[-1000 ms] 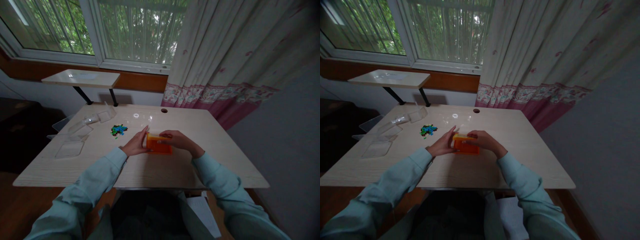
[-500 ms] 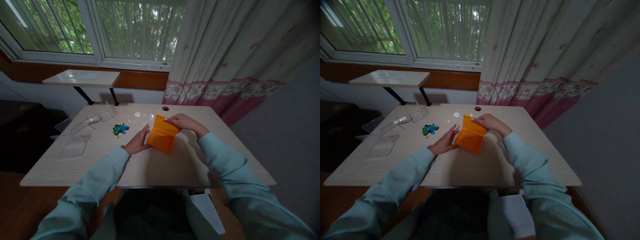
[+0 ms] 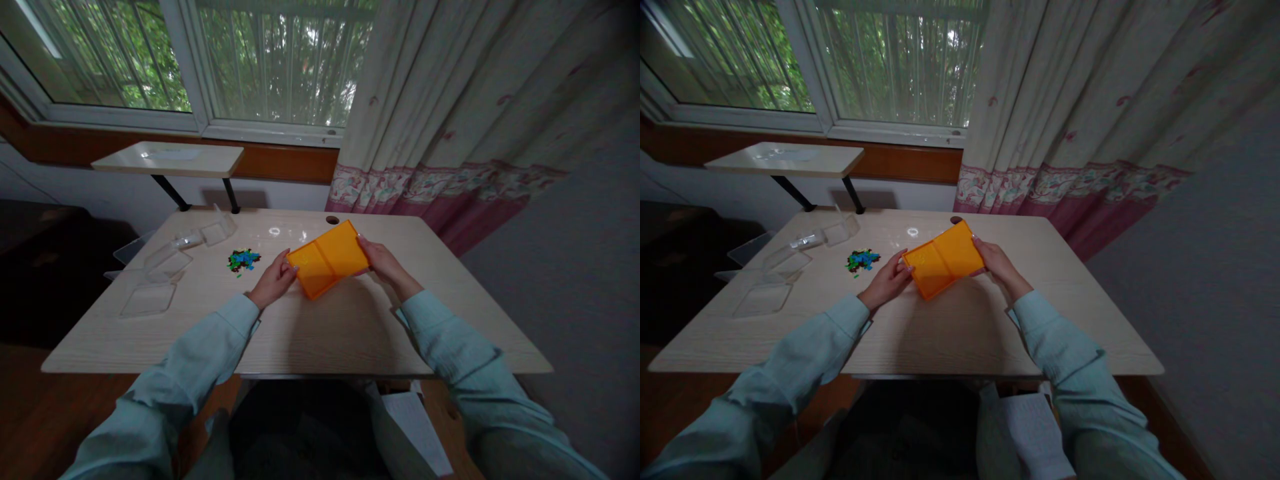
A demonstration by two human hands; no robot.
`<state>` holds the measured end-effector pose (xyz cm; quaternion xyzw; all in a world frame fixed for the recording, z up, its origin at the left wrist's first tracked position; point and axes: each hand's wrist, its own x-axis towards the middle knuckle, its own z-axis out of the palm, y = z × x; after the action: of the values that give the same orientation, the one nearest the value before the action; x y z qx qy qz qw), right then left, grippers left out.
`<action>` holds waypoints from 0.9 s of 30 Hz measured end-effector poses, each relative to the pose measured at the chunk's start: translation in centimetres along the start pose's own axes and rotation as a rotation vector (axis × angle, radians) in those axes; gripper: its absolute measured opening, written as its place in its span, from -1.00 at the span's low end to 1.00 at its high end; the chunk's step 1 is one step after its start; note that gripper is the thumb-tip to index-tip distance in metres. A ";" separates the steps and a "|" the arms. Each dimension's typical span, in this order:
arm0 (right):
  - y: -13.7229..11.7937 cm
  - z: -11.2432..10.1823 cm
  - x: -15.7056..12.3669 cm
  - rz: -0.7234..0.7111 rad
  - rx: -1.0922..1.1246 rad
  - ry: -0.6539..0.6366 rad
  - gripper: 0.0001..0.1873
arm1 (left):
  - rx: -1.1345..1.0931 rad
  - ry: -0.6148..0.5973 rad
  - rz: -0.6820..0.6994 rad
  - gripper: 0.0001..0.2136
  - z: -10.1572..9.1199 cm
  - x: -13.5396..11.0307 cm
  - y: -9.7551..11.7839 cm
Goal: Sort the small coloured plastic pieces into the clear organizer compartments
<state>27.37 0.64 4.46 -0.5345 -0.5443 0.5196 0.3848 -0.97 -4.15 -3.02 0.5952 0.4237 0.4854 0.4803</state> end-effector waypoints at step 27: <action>0.4 19.0 4.0 -0.605 -0.101 0.050 -0.56 | 0.373 0.816 0.274 -0.69 -11.6 1.2 2.6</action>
<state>8.41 1.61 0.38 -0.3793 -0.6943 0.3402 0.5083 -12.13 -1.57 0.56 0.4823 0.5754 0.6543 0.0909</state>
